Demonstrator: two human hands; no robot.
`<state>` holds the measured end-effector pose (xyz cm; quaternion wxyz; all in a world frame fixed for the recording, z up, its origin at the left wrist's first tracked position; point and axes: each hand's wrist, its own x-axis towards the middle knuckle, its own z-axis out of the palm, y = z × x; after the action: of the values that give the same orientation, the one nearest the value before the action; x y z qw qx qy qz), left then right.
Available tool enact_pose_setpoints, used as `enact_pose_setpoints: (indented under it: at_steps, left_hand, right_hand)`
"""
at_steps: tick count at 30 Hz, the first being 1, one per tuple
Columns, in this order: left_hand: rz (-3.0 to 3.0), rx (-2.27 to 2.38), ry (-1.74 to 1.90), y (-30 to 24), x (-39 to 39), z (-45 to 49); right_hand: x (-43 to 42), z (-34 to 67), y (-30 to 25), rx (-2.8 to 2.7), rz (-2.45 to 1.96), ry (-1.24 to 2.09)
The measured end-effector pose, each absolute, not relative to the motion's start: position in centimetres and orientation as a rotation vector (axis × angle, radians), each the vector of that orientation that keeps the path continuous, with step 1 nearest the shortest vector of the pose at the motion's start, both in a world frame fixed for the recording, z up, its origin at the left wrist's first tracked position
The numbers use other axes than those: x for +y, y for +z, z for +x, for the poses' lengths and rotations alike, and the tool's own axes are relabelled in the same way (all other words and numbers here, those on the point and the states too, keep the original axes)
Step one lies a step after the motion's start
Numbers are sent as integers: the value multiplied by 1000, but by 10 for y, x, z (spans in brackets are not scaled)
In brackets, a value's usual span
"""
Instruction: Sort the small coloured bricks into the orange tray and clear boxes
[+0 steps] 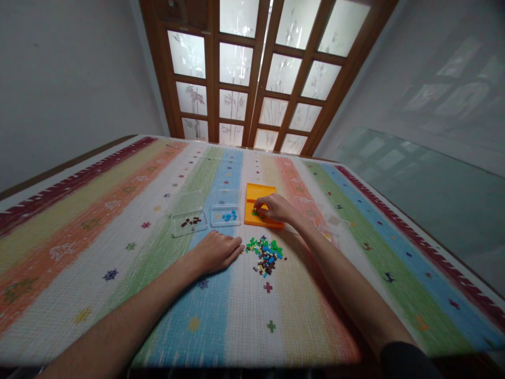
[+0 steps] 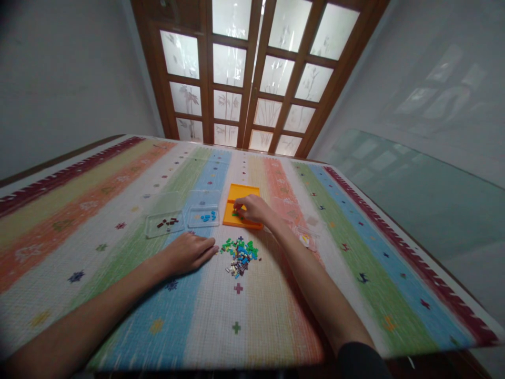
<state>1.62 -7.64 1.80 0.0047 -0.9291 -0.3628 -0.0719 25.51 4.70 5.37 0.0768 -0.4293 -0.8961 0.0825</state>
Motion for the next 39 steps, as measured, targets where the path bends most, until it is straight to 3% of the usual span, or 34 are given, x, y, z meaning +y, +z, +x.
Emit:
enact_pose_setpoints:
  at_steps: [11,20,39]
  left_hand:
    - [-2915,-1159,-199,20,-78,17]
    - [-2903,-1131,-228,19,-77,17]
    - [-2914,-1138,-209,21,-78,17]
  right_hand:
    - [43,258,54,-2704,-1325,44]
    - [44,258,54,-2739,-1130,209]
    - [44,254,51,-2706,-1269,262]
